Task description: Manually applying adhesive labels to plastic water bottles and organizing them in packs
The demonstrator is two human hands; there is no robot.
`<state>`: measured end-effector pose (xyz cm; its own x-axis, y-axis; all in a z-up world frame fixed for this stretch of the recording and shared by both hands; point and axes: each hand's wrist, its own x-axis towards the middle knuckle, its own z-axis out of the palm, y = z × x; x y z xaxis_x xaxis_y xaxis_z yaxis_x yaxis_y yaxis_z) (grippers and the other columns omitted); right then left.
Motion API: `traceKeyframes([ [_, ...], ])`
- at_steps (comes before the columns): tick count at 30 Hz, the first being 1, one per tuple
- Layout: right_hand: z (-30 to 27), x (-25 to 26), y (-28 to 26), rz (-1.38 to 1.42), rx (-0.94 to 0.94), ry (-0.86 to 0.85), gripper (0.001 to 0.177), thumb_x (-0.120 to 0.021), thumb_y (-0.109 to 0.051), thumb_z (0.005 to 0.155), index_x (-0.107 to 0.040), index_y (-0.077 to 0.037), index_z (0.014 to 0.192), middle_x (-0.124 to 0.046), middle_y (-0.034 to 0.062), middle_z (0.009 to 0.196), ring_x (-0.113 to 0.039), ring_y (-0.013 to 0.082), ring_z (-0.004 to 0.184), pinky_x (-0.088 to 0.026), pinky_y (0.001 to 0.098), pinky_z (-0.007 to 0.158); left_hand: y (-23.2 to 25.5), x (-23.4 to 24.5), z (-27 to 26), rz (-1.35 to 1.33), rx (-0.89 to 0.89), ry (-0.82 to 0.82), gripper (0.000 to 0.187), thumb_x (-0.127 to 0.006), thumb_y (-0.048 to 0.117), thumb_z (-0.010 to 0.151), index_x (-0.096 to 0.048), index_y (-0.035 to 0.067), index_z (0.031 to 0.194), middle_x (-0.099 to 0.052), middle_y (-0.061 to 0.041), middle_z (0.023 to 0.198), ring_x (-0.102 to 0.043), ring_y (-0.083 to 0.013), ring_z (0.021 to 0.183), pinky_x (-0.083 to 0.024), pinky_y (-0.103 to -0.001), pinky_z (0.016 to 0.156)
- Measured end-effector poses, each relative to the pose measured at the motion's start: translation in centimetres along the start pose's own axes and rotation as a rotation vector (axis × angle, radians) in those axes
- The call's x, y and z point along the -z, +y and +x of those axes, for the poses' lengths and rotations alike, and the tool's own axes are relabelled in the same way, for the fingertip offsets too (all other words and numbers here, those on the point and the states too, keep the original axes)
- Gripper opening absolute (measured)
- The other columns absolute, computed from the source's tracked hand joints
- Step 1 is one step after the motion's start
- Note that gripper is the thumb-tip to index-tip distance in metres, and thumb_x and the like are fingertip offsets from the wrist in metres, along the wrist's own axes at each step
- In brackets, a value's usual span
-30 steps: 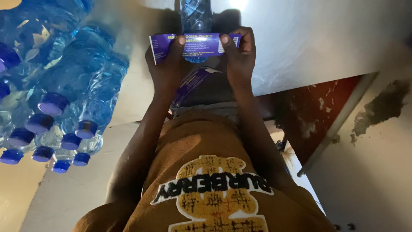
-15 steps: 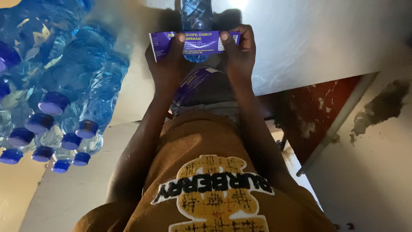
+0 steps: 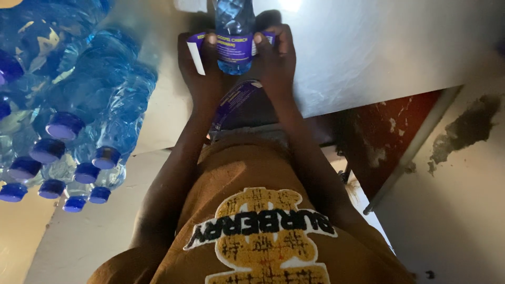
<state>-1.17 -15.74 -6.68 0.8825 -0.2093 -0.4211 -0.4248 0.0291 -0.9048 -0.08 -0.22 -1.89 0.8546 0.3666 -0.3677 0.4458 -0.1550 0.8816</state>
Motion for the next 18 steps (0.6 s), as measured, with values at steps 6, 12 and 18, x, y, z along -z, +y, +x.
traceKeyframes([
  [6, 0.0, -3.6, -1.7, 0.114, 0.017, -0.249, 0.039, -0.053, -0.058, 0.118, -0.057, -0.02, 0.126, -0.061, -0.0008, 0.107, -0.061, 0.0129, 0.094, -0.052, 0.0304, 0.077, -8.5, -0.3, -0.5, -0.387, 0.208, 0.115, 0.03, -0.068, 0.03, 0.113, -0.057, 0.012, 0.134, -0.074, -0.012, 0.118, -0.074, -0.0218, 0.106, -0.063, -0.041, 0.086],
  [12, 2.1, -4.7, 0.6, 0.143, 0.073, -0.283, 0.016, -0.054, -0.034, 0.115, -0.054, -0.021, 0.107, -0.064, -0.0007, 0.114, -0.056, 0.0114, 0.095, -0.048, 0.0333, 0.082, -11.2, 1.9, -0.9, 0.099, 0.134, -0.121, 0.021, -0.062, 0.028, 0.112, -0.062, 0.018, 0.13, -0.078, -0.005, 0.115, -0.076, -0.0217, 0.105, -0.062, -0.039, 0.089],
  [18, 2.5, -3.0, -2.6, 0.356, -0.103, -0.758, 0.064, -0.081, -0.047, 0.109, -0.053, -0.014, 0.156, -0.062, 0.0083, 0.145, -0.063, 0.0243, 0.134, -0.059, 0.0414, 0.109, -6.1, 3.2, 0.3, 0.55, 0.364, -0.387, 0.058, -0.082, 0.06, 0.083, -0.075, 0.026, 0.13, -0.083, -0.008, 0.128, -0.078, -0.0347, 0.117, -0.06, -0.045, 0.088],
])
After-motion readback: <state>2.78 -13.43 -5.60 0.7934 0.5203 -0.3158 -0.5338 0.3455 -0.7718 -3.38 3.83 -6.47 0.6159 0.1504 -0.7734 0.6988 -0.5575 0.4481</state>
